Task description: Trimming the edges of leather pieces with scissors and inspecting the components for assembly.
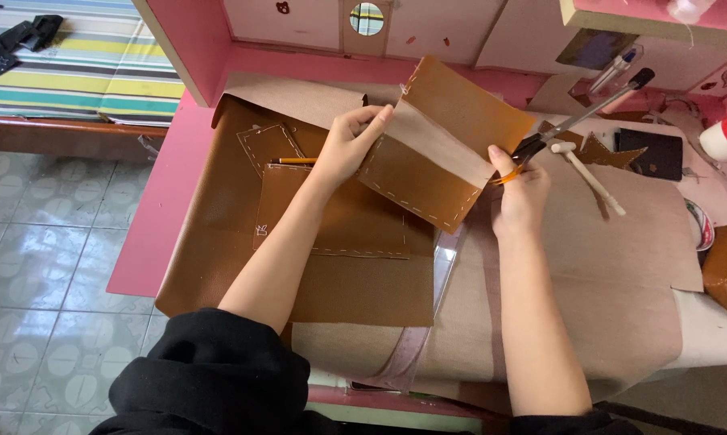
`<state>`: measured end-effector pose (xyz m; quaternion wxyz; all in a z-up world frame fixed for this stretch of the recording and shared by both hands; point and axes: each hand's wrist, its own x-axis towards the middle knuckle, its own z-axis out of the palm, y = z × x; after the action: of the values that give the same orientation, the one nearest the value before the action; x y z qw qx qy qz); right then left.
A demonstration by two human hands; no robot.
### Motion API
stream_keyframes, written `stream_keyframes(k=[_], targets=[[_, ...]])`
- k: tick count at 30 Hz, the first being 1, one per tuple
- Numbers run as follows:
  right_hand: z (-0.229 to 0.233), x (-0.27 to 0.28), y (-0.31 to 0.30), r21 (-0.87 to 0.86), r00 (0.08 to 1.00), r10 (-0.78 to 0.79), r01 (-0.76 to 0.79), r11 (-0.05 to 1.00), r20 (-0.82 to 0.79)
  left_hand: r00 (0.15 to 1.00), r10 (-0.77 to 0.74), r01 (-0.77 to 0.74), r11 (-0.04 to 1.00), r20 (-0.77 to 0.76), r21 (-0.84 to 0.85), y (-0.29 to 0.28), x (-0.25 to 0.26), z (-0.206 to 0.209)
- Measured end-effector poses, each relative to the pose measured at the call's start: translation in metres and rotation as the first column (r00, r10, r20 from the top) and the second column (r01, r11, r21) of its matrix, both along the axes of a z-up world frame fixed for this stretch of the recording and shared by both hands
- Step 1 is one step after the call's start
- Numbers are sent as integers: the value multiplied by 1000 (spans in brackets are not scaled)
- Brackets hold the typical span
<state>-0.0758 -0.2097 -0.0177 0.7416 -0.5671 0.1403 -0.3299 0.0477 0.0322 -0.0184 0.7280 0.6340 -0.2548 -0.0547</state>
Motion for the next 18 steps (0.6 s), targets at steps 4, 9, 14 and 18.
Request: stream_keyframes(k=[4,9,14,18], targets=[[-19,6,-17,59,999,-27,24,998,38,997,-17,9,995,-75,-100,0,-29,36],[-11,6,-12,233,991,-20,-11,972,130,950,-100,93,995,-295,-39,-8,-47,46],[21,-8,6,355,990,-16,-35,934,139,840,-330,265,942,-430,-205,-12,-55,57],[24,-10,11,364,990,-28,-24,931,138,843,-284,262,959,-458,-112,-13,-67,53]])
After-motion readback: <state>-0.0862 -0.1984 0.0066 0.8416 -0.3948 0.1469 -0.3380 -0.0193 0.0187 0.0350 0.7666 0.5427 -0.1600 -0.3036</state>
